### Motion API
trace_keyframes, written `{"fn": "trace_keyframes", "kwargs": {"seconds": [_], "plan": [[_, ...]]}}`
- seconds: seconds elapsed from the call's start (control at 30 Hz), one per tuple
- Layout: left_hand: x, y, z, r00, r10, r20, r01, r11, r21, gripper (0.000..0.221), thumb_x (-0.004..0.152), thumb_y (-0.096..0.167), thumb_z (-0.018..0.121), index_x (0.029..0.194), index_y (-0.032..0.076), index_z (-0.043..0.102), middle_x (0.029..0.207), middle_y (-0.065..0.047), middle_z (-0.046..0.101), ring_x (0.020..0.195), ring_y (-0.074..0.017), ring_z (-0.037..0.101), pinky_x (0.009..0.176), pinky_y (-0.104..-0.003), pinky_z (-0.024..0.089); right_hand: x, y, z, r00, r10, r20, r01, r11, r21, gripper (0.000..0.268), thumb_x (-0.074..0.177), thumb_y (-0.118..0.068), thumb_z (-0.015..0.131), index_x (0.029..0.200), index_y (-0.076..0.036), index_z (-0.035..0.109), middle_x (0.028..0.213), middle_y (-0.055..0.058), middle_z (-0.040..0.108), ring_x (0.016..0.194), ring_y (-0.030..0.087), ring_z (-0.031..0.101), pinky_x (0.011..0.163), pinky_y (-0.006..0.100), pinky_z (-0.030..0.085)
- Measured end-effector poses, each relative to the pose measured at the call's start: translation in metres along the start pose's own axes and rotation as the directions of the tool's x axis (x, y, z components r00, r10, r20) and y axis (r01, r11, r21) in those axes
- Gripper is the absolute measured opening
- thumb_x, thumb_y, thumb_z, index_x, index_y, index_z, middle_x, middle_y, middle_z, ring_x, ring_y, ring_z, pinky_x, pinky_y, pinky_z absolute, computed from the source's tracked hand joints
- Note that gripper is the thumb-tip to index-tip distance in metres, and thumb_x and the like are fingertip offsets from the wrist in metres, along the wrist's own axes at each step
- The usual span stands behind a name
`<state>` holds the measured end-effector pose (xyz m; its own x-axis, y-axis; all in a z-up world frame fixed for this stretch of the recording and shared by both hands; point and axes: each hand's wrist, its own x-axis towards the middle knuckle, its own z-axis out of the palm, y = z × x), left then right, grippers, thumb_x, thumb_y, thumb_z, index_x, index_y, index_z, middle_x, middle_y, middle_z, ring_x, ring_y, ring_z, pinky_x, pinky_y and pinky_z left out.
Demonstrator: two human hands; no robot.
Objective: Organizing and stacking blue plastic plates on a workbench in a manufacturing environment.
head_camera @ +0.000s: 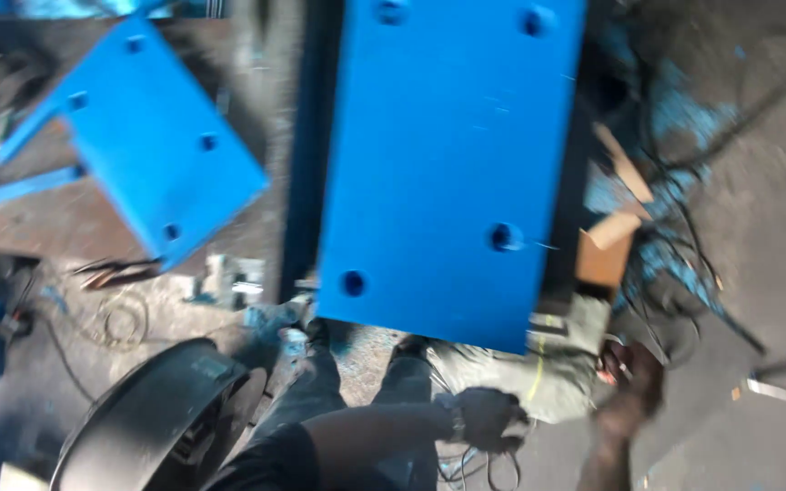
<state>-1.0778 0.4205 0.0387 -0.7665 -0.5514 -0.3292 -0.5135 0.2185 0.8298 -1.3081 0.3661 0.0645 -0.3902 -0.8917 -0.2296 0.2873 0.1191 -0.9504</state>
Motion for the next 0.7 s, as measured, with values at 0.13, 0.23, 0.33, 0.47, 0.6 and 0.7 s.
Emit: {"fn": "trace_keyframes", "kwargs": {"seconds": [0.13,0.23,0.33,0.47,0.6,0.7], "plan": [[-0.136,-0.016,-0.075,0.994,0.038,-0.103,-0.043,0.998,-0.044,0.042,0.087,0.045,0.064,0.115,0.014,0.071,0.113,-0.013,0.069,0.095,-0.0378,0.068,0.083,-0.049,0.054,-0.087,-0.077,0.117,0.915,-0.369,-0.165,0.184,0.744,-0.643,0.023,0.121,-0.016,0.047,0.121,0.002,0.061,0.113,0.013,0.062,0.096,0.021,0.055,0.091,0.034,0.048],[-0.234,-0.029,-0.144,0.991,0.038,-0.126,-0.049,0.995,-0.084,0.038,0.092,0.042,0.064,0.119,0.016,0.07,0.115,-0.011,0.069,0.102,-0.032,0.067,0.087,-0.046,0.054,-0.141,-0.111,0.207,0.827,-0.552,0.109,0.407,0.453,-0.793,0.028,0.126,-0.011,0.043,0.122,0.013,0.058,0.112,0.024,0.059,0.088,0.029,0.051,0.081,0.039,0.042],[-0.329,-0.04,-0.204,0.969,0.009,-0.248,-0.058,0.98,-0.19,0.031,0.09,0.029,0.069,0.119,0.017,0.071,0.115,-0.008,0.07,0.103,-0.0269,0.07,0.087,-0.044,0.057,-0.182,-0.11,0.294,0.775,-0.55,0.312,0.586,0.439,-0.682,0.016,0.116,-0.002,0.046,0.123,0.01,0.054,0.119,0.024,0.053,0.095,0.031,0.051,0.085,0.041,0.043],[-0.463,-0.047,-0.287,0.853,-0.044,-0.52,-0.075,0.976,-0.206,0.032,0.083,0.021,0.074,0.113,0.01,0.072,0.109,-0.009,0.074,0.093,-0.0272,0.073,0.081,-0.042,0.059,-0.226,-0.06,0.411,0.69,-0.454,0.564,0.724,0.462,-0.513,0.022,0.097,-0.005,0.072,0.118,0.002,0.066,0.109,0.014,0.063,0.089,0.025,0.06,0.083,0.038,0.051],[-0.57,-0.119,-0.323,0.748,-0.075,-0.66,-0.072,0.978,-0.193,0.023,0.089,0.02,0.077,0.107,0.007,0.072,0.089,-0.005,0.072,0.057,-0.0135,0.065,0.049,-0.029,0.056,-0.27,0.009,0.533,0.657,-0.219,0.721,0.687,0.569,-0.452,0.027,0.094,-0.012,0.074,0.118,-0.003,0.065,0.111,0.011,0.065,0.083,0.021,0.068,0.074,0.032,0.056],[-0.63,-0.165,-0.348,0.527,-0.161,-0.835,-0.029,0.978,-0.207,0.024,0.091,0.027,0.077,0.102,0.006,0.076,0.088,-0.021,0.073,0.085,-0.047,0.074,0.069,-0.051,0.061,-0.283,0.068,0.59,0.676,-0.045,0.735,0.554,0.689,-0.467,0.026,0.105,-0.024,0.068,0.118,-0.001,0.069,0.103,0.018,0.066,0.094,0.043,0.069,0.077,0.047,0.061]]}}
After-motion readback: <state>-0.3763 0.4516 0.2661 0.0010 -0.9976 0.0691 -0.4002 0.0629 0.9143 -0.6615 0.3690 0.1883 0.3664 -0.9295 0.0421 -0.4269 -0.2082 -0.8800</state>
